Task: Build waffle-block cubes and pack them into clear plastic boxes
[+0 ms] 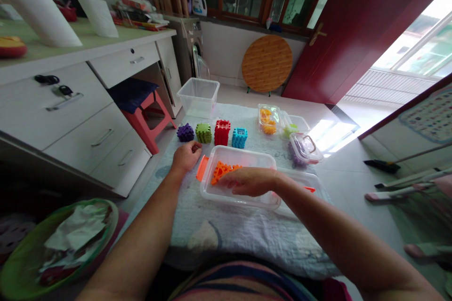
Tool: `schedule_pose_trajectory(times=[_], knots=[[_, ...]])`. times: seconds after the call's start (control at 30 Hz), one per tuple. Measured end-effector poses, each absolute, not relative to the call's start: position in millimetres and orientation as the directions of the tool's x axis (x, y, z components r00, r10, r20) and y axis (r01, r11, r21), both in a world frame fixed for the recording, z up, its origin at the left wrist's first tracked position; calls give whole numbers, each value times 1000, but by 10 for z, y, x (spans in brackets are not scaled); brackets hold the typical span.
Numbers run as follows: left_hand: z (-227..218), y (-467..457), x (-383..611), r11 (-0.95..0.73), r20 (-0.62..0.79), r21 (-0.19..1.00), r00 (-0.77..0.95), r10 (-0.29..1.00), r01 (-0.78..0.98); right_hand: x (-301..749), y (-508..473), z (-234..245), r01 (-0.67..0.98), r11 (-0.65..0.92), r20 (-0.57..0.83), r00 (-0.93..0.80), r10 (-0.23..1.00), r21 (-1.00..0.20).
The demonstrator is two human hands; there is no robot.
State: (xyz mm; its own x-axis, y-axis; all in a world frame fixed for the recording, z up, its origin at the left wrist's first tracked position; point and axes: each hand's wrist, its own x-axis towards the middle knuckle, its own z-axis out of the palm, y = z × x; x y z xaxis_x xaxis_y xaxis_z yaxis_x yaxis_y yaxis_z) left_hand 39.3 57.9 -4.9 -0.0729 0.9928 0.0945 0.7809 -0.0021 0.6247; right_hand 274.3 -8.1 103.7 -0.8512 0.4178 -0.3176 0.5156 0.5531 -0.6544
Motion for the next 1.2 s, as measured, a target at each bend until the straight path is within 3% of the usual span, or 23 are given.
schedule_pose_trajectory(times=[0.07, 0.13, 0.23, 0.37, 0.5, 0.7, 0.97, 1.2], knots=[[-59, 582, 390, -2, 95, 626, -73, 993, 779, 2825, -55, 1140, 506, 506, -290, -846, 446, -699], [-65, 585, 387, -4, 99, 631, -75, 992, 776, 2937, 10, 1236, 520, 392, -259, -793, 551, -758], [-57, 583, 390, 3, 92, 636, -80, 993, 772, 3131, 193, 1319, 536, 203, -190, -588, 786, -819], [-48, 580, 397, 12, 84, 626, -82, 993, 779, 3348, 544, 1240, 609, 173, -2, -277, 961, -774], [-74, 586, 391, -4, 94, 628, -71, 993, 778, 3398, 839, 1023, 814, 237, 70, -236, 969, -531], [-81, 590, 378, -10, 90, 636, -62, 994, 772, 3182, 1071, 880, 921, 333, -80, -354, 932, -204], [-73, 597, 372, -20, 94, 641, -52, 994, 768, 2946, 1221, 887, 927, 375, -218, -367, 904, -3], [-94, 596, 361, -32, 107, 651, -50, 993, 759, 2888, 1261, 853, 928, 372, -235, -355, 905, 29]])
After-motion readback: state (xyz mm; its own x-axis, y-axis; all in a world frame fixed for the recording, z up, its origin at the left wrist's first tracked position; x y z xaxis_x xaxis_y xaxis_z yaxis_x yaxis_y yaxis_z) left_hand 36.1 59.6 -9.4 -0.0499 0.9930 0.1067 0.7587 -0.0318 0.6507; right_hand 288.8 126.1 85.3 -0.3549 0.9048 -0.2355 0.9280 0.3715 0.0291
